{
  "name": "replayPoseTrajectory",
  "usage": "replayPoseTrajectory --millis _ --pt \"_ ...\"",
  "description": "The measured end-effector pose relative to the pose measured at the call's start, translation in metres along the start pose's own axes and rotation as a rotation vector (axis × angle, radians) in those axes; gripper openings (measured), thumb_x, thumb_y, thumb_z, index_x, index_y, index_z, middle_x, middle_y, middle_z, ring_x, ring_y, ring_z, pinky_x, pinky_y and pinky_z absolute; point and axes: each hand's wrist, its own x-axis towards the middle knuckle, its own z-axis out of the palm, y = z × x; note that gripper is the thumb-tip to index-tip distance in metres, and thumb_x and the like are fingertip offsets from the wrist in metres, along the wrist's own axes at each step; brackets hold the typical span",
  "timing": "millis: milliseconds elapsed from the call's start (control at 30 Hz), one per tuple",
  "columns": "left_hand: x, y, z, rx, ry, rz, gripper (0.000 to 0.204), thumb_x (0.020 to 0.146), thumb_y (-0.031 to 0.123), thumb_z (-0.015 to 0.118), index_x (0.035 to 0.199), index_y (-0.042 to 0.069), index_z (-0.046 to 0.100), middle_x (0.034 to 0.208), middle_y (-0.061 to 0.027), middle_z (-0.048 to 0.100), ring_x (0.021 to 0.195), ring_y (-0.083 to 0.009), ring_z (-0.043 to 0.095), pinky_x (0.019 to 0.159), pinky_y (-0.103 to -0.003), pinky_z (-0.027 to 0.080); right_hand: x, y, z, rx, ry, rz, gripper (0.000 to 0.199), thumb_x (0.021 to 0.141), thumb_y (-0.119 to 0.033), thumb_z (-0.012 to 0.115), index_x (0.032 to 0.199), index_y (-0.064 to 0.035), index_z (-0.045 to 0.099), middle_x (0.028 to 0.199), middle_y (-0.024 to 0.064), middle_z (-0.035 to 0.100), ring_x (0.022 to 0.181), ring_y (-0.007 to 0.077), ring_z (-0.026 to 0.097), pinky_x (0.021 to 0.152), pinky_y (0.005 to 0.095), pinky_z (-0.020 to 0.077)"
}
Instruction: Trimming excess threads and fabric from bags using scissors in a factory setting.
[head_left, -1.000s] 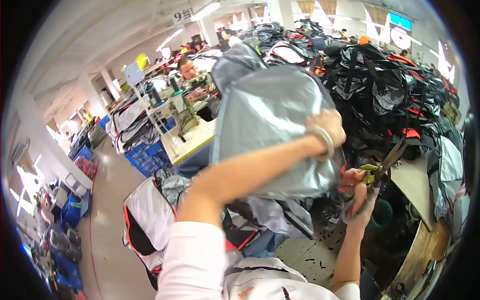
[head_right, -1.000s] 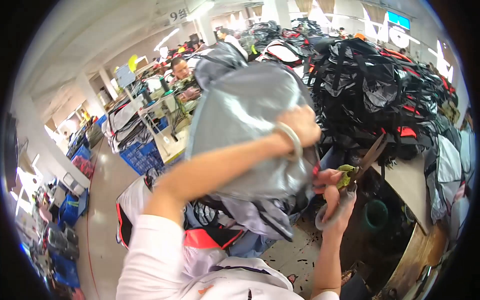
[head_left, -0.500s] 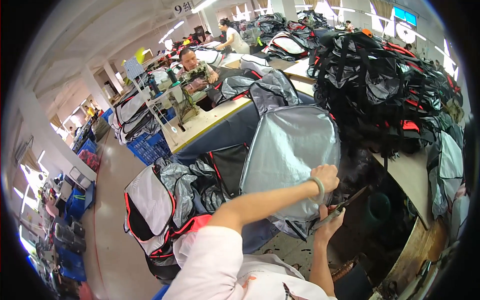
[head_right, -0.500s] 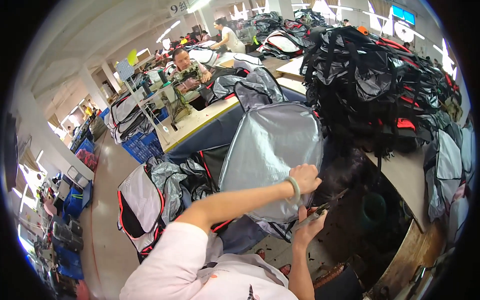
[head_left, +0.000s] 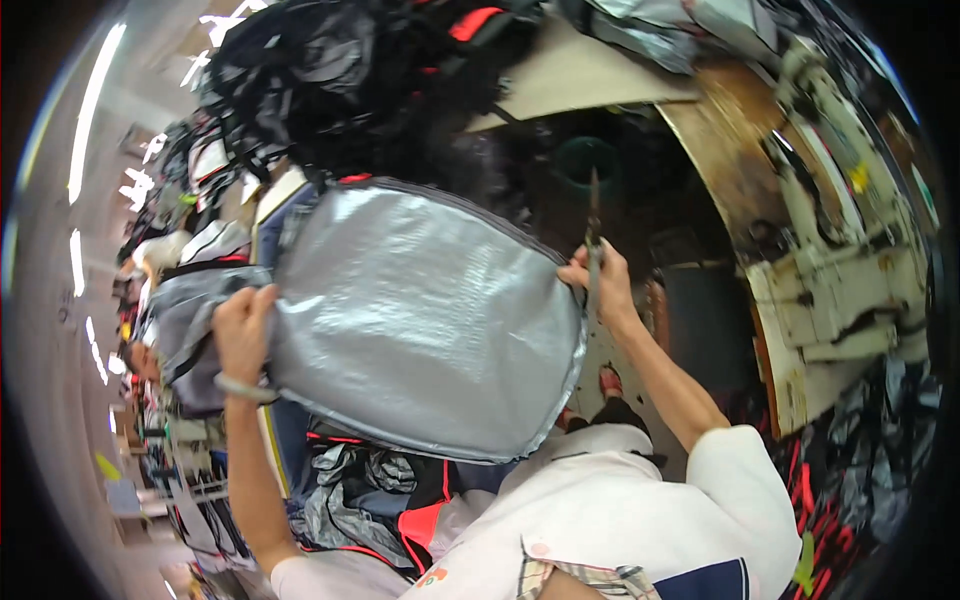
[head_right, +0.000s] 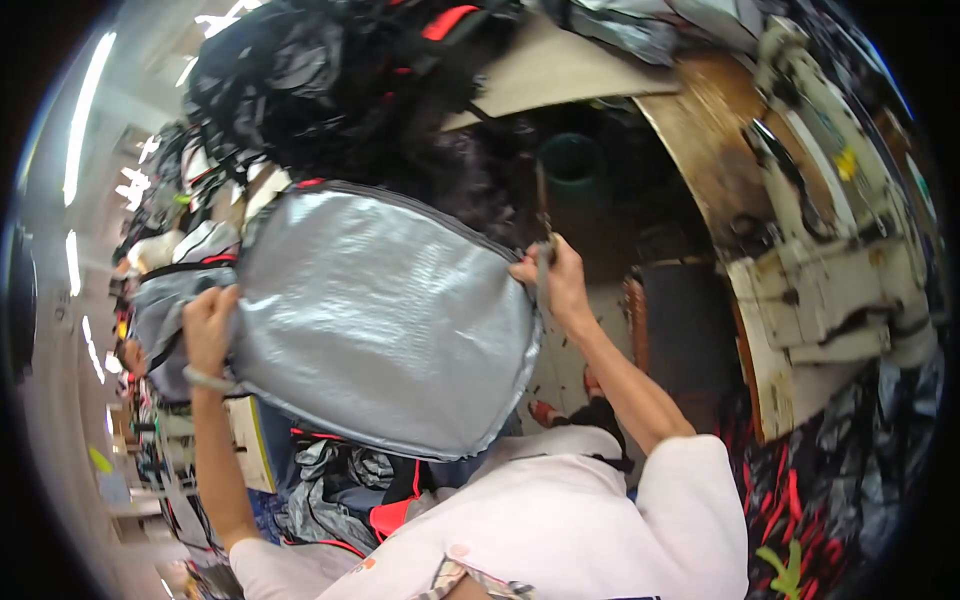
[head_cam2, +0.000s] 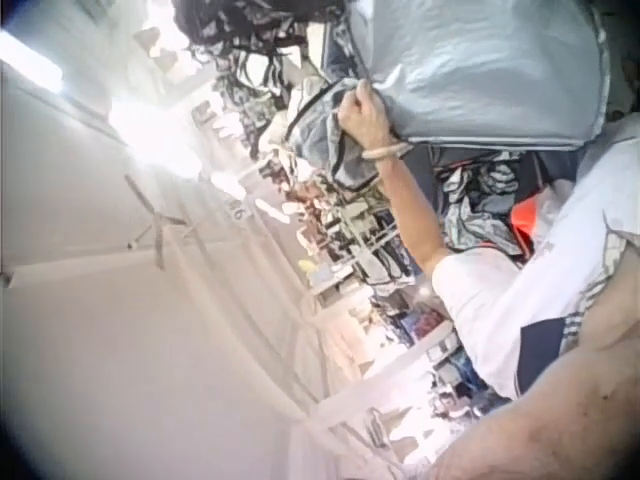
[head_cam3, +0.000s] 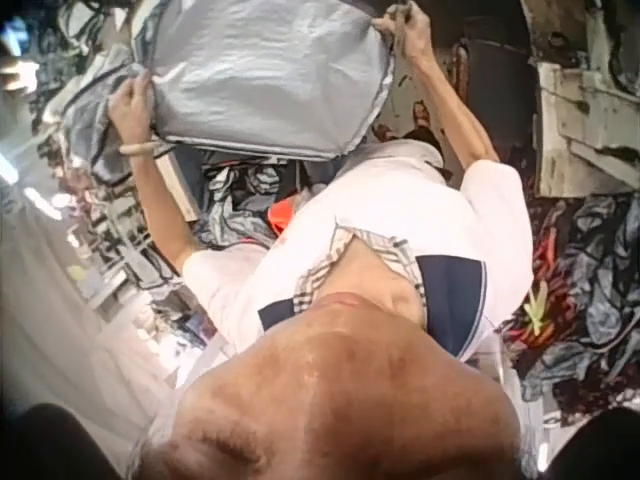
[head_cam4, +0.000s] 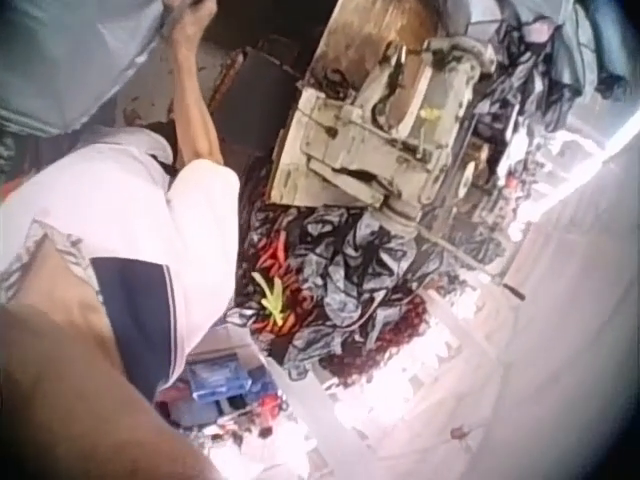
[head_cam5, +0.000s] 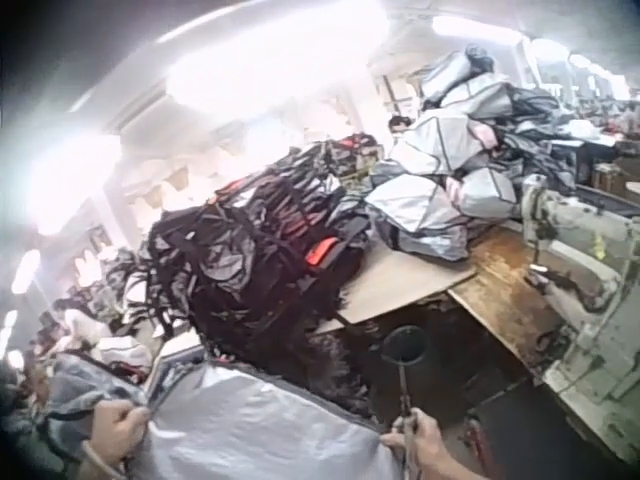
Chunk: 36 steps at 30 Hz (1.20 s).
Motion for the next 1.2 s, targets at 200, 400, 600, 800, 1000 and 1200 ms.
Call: replayPoseTrajectory --millis 200,400,600,800,1000,1200 --pt "-0.013 0.016 0.042 -0.082 -0.075 0.033 0.052 0.085 0.03 0.062 0.123 -0.002 0.047 0.093 -0.0216 0.061 0.081 -0.0272 0.057 0.076 -0.034 0.045 -0.002 0.019 -0.009 -0.113 0.083 0.039 0.028 0.069 -0.006 0.076 0.08 -0.0029 0.05 0.069 0.0016 0.056 0.063 0.0098 0.056 0.057 0.0224 0.0461" --pt "-0.03 0.027 0.075 -0.089 -0.18 -0.12 0.05 0.087 0.016 0.057 0.135 0.014 0.043 0.098 -0.0257 0.06 0.066 -0.0222 0.052 0.064 -0.032 0.043 -0.051 0.063 -0.062 -0.258 0.293 0.115 0.035 0.07 -0.019 0.077 0.082 -0.0008 0.05 0.07 0.0068 0.055 0.064 0.0156 0.056 0.061 0.0292 0.0451" --pt "-0.013 0.023 0.087 -0.161 -0.146 0.235 0.047 0.089 0.009 0.052 0.135 0.015 0.043 0.107 -0.0155 0.062 0.066 -0.0117 0.043 0.064 -0.026 0.042 -0.141 0.095 -0.087 -0.686 0.18 0.085 0.041 0.068 -0.023 0.073 0.09 0.0004 0.047 0.079 0.0158 0.054 0.074 0.0298 0.053 0.07 0.0385 0.0422" --pt "-0.01 0.004 0.088 -0.21 -0.21 0.15 0.045 0.091 0.011 0.051 0.135 0.012 0.043 0.117 -0.0142 0.059 0.083 -0.0128 0.053 0.078 -0.025 0.042 -0.173 0.126 -0.082 -0.707 0.075 0.262 0.046 0.069 -0.024 0.071 0.097 0.0003 0.042 0.088 0.0211 0.053 0.084 0.0356 0.052 0.076 0.0401 0.0412" --pt "-0.016 -0.002 0.076 -0.269 -0.26 0.043 0.044 0.093 0.014 0.049 0.136 0.008 0.041 0.129 -0.0098 0.051 0.108 -0.0125 0.048 0.094 -0.024 0.034 -0.183 0.125 -0.076 -0.663 0.053 0.217 0.045 0.069 -0.024 0.069 0.097 0.0 0.043 0.089 0.0212 0.053 0.086 0.0368 0.052 0.077 0.041 0.0411" --pt "-0.018 -0.027 0.078 -0.357 -0.211 0.106 0.045 0.094 0.014 0.048 0.137 0.006 0.04 0.13 -0.0082 0.05 0.106 -0.0117 0.049 0.093 -0.023 0.035 -0.187 0.126 -0.063 -0.752 0.088 0.105 0.045 0.069 -0.023 0.069 0.098 -0.0003 0.043 0.094 0.0213 0.053 0.091 0.037 0.052 0.079 0.0405 0.0408"
